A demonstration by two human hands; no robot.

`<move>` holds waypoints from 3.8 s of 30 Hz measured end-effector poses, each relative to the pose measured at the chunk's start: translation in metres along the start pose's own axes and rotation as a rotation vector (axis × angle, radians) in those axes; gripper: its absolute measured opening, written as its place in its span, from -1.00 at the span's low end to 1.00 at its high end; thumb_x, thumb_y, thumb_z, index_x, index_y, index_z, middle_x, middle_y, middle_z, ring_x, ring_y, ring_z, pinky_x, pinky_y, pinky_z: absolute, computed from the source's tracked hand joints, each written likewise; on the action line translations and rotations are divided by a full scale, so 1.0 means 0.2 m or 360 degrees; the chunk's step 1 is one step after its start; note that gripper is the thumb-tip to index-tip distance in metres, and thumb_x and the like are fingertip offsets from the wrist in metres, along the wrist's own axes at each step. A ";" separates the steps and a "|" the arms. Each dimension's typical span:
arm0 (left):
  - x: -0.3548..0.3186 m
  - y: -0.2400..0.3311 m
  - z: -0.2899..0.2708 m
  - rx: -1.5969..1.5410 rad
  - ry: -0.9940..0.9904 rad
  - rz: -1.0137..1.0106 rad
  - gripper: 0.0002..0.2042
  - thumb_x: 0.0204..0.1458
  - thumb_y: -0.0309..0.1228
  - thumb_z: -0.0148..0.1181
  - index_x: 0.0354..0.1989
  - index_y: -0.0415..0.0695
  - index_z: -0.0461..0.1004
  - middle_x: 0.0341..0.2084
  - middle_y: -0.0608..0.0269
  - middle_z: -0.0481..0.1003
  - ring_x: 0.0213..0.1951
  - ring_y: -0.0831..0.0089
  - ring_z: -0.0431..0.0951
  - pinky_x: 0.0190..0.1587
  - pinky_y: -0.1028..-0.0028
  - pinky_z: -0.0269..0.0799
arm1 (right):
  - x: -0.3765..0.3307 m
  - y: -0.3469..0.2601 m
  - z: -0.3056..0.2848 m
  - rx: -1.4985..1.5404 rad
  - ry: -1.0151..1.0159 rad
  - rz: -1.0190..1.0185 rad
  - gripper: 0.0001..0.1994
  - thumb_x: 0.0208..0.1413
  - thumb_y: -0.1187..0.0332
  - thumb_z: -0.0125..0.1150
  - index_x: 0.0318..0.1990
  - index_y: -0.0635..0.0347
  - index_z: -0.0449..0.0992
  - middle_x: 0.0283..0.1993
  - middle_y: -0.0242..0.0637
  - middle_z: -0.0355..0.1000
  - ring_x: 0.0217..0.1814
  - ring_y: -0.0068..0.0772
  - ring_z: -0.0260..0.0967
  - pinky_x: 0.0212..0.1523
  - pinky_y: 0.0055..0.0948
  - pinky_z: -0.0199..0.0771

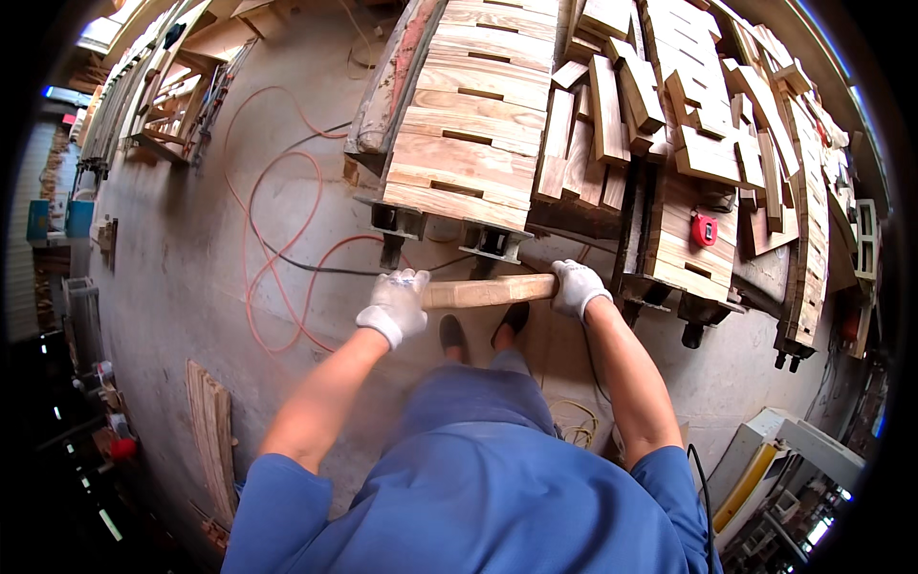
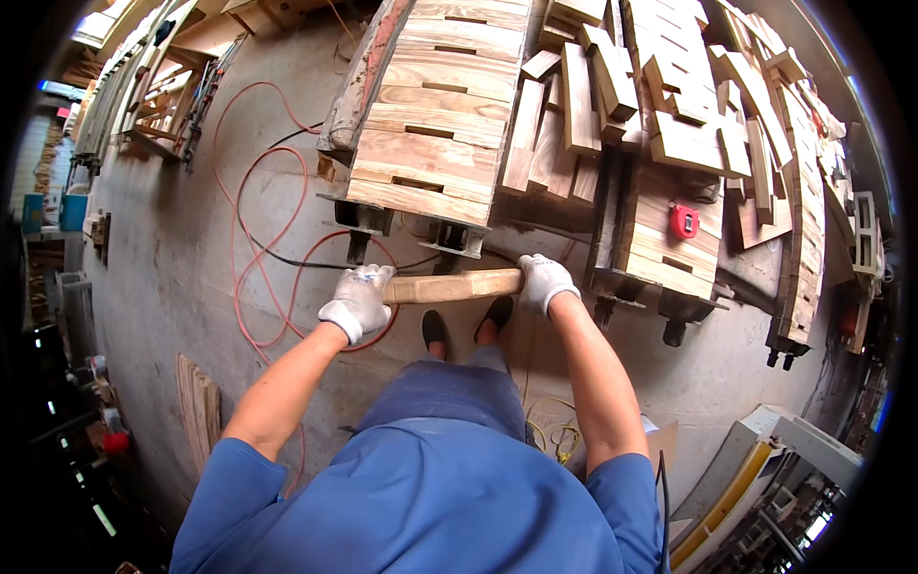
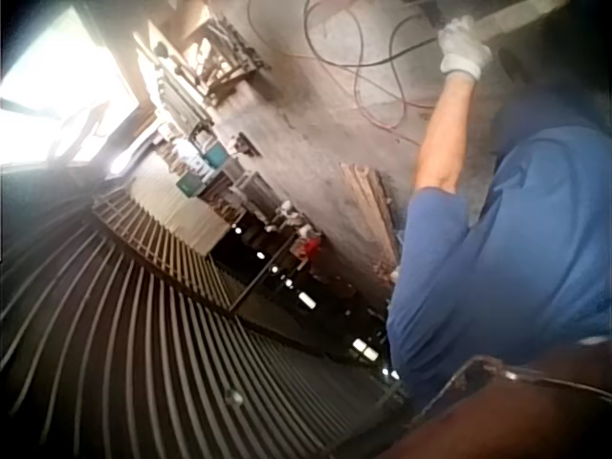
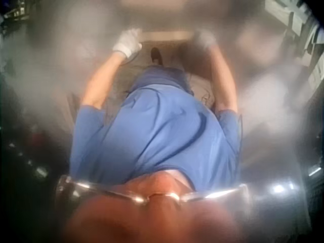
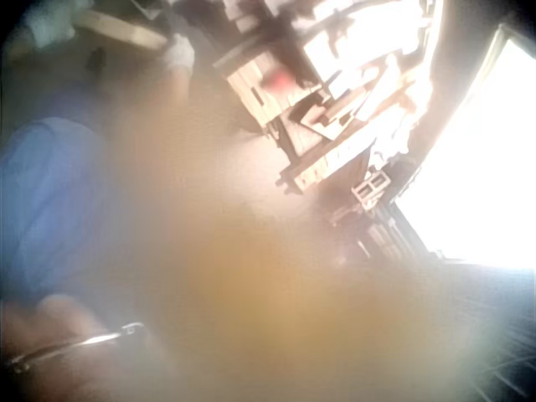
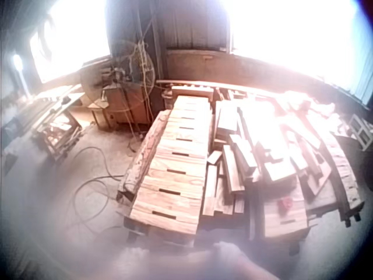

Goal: The person walks through a workshop and begins assembling wooden crates. They apply glue to small wooden blocks using a brush and a power drill, then fit the blocks into a wooden frame to form a crate. The person repeats this process, stacking the finished crates on a workbench.

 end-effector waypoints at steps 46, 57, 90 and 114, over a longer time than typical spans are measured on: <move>0.26 0.31 0.47 -0.2265 0.0231 -0.0822 -0.48 0.27 -0.01 0.23 -0.09 -0.38 0.59 -0.31 -0.10 0.66 -0.26 0.00 0.66 -0.09 0.07 0.57 | -0.79 -0.39 0.04 -0.0241 -0.0356 0.0211 -0.65 0.01 0.15 0.32 -0.08 0.12 0.63 -0.12 -0.06 0.68 -0.06 0.00 0.68 -0.02 -0.08 0.64; 0.33 0.45 0.66 -0.4344 -0.0727 -0.0495 -0.58 0.44 -0.09 -0.17 -0.06 -0.14 0.55 -0.32 0.05 0.61 -0.41 0.20 0.56 -0.31 0.16 0.56 | -0.79 -0.40 0.08 -0.0221 -0.0394 0.0166 -0.61 0.00 0.06 0.32 -0.11 0.14 0.61 -0.14 -0.02 0.67 -0.03 0.04 0.65 -0.02 -0.05 0.62; 0.15 0.41 0.21 -0.1077 0.0544 -0.0569 -0.29 -0.07 0.16 0.50 -0.15 -0.39 0.60 -0.18 -0.35 0.63 0.04 -0.15 0.62 0.18 0.04 0.48 | -0.73 -0.44 0.08 -0.0203 -0.0335 0.0029 -0.62 -0.05 0.08 0.34 -0.17 0.16 0.61 -0.20 -0.02 0.66 -0.11 0.07 0.65 -0.07 -0.04 0.63; 0.06 -0.08 0.45 -0.1751 0.0024 -0.0422 -0.75 0.26 -0.28 0.26 -0.07 -0.18 0.70 -0.18 0.03 0.71 -0.14 0.16 0.72 0.01 0.29 0.61 | -0.53 -0.72 -0.11 0.0019 -0.0143 -0.0220 -0.53 -0.03 -0.05 0.41 -0.09 0.10 0.61 -0.15 -0.07 0.64 -0.08 0.03 0.63 -0.04 -0.05 0.61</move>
Point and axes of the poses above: each hand's wrist, its own x-axis towards the middle knuckle, its own z-axis out of the palm, y = z × x, the point moved 5 cm from there along x, towards the middle knuckle
